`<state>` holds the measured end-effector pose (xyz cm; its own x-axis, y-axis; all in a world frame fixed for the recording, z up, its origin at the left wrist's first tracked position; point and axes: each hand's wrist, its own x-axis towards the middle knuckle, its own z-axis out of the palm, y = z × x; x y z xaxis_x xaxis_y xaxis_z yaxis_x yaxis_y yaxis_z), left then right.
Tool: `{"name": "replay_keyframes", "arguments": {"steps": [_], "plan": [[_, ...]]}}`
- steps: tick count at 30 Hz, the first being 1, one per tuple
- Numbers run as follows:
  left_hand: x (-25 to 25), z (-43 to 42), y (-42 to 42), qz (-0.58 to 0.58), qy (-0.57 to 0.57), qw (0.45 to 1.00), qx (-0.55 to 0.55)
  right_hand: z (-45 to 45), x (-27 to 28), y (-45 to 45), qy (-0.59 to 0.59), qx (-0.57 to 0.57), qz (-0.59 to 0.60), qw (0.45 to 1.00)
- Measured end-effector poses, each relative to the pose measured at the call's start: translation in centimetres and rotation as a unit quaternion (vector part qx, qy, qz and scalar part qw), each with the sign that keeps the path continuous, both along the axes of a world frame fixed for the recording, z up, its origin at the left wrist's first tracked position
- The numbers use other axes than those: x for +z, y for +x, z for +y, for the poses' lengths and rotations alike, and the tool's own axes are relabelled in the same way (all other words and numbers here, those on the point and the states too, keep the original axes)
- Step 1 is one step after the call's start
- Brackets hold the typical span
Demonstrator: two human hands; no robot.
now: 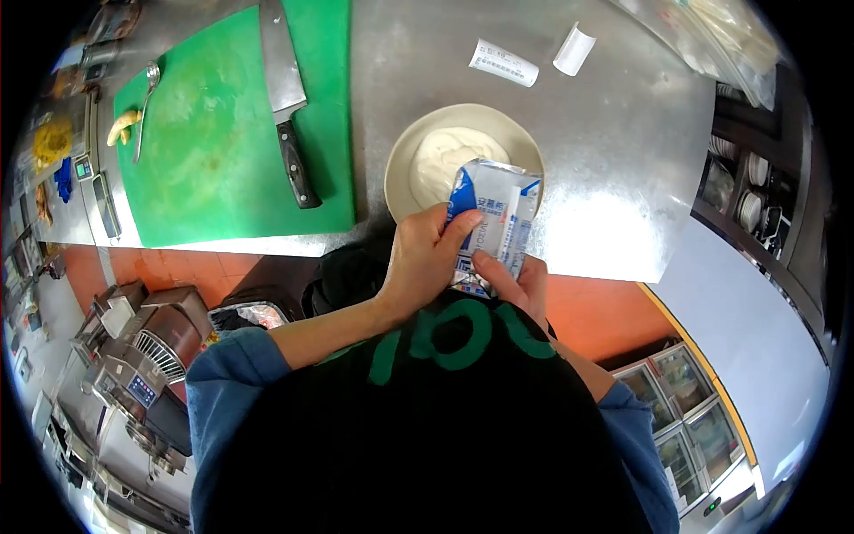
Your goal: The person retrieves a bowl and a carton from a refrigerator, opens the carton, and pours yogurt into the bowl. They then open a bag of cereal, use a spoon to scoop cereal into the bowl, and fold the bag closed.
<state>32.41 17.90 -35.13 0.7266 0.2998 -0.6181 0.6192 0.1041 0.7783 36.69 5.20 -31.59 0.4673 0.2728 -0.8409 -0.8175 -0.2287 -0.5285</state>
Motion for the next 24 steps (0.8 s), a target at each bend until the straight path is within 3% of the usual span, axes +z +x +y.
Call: {"name": "replay_keyframes", "arguments": {"steps": [1, 3, 4, 7, 9, 12, 16, 18, 24], "plan": [[0.1, 0.0, 0.0, 0.002, 0.0, 1.0, 0.0, -0.3, -0.1, -0.1, 0.008, -0.018, 0.003, 1.0], [0.1, 0.1, 0.1, -0.003, -0.15, 0.988, 0.026, -1.4, -0.9, -0.5, 0.014, -0.039, 0.009, 0.999], [-0.2, 0.4, 0.0, -0.004, -0.15, 0.988, 0.025, -2.4, -2.0, -0.9, 0.031, -0.035, 0.008, 0.999], [-0.9, 1.4, -0.3, 0.007, -0.238, 0.97, -0.048, -2.7, -2.7, -1.1, 0.035, -0.026, 0.049, 0.998], [-1.0, 1.7, -0.3, 0.091, -0.312, 0.946, -0.016, -2.8, -2.8, -0.9, 0.031, 0.054, 0.064, 0.996], [-2.0, 1.0, -0.4, 0.092, -0.365, 0.926, 0.046, -2.0, -1.7, 0.1, 0.052, 0.12, 0.089, 0.987], [-1.7, 0.6, 0.0, 0.071, -0.277, 0.958, 0.026, -2.7, -2.3, -0.5, 0.028, 0.138, 0.059, 0.988], [-1.6, -0.1, 0.1, 0.026, -0.226, 0.971, 0.076, -2.6, -2.1, -1.0, 0.029, 0.065, 0.073, 0.995], [-1.8, -0.5, 0.5, 0.072, -0.192, 0.973, 0.105, -2.3, -1.6, -1.2, 0.056, 0.05, 0.047, 0.996]]}}
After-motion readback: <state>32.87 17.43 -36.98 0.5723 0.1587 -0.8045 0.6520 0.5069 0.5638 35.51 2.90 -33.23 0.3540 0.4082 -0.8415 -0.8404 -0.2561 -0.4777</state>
